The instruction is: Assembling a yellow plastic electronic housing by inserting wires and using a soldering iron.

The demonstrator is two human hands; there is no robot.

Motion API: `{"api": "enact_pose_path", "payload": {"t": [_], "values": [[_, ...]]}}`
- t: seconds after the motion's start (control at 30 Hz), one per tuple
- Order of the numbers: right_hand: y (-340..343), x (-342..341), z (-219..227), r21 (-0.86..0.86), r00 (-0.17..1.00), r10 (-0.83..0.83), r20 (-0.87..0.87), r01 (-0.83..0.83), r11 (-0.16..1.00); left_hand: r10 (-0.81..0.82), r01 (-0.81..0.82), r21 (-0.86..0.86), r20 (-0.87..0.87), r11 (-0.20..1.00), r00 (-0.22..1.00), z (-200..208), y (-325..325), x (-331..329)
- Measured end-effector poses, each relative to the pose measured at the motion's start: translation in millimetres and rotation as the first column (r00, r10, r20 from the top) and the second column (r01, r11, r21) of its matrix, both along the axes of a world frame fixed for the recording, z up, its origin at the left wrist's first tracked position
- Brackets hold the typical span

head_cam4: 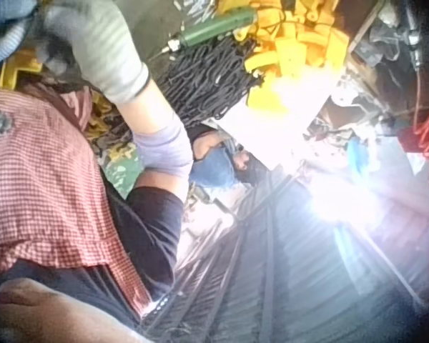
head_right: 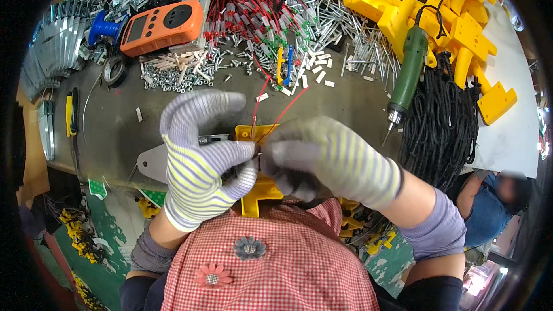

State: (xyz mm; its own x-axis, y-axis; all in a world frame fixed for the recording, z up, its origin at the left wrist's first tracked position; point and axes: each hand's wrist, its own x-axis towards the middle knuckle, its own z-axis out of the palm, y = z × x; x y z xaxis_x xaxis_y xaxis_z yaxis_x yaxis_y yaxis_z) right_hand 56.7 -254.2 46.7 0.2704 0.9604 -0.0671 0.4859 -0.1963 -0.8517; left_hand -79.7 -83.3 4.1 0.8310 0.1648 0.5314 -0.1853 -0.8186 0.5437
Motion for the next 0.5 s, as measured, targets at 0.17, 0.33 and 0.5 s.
{"api": "enact_pose_path", "payload": {"t": [0.17, 0.33, 0.5], "values": [[-1, 5, 3, 0.084, 0.775, 0.003, 0.632, -0.073, 0.994, -0.036, 0.027, -0.142, -0.058, 0.989, 0.998, -2, 2, 7], [3, -8, -6, -0.151, 0.970, -0.215, -0.112, 0.197, 0.969, -0.002, 0.004, -0.073, 0.025, 0.997, 1.000, -3, 0, 8], [9, -3, 20, -0.518, 0.750, -0.463, -0.472, 0.190, 0.834, 0.014, -0.021, -0.133, -0.050, 0.991, 0.999, -8, 0, 3]]}}
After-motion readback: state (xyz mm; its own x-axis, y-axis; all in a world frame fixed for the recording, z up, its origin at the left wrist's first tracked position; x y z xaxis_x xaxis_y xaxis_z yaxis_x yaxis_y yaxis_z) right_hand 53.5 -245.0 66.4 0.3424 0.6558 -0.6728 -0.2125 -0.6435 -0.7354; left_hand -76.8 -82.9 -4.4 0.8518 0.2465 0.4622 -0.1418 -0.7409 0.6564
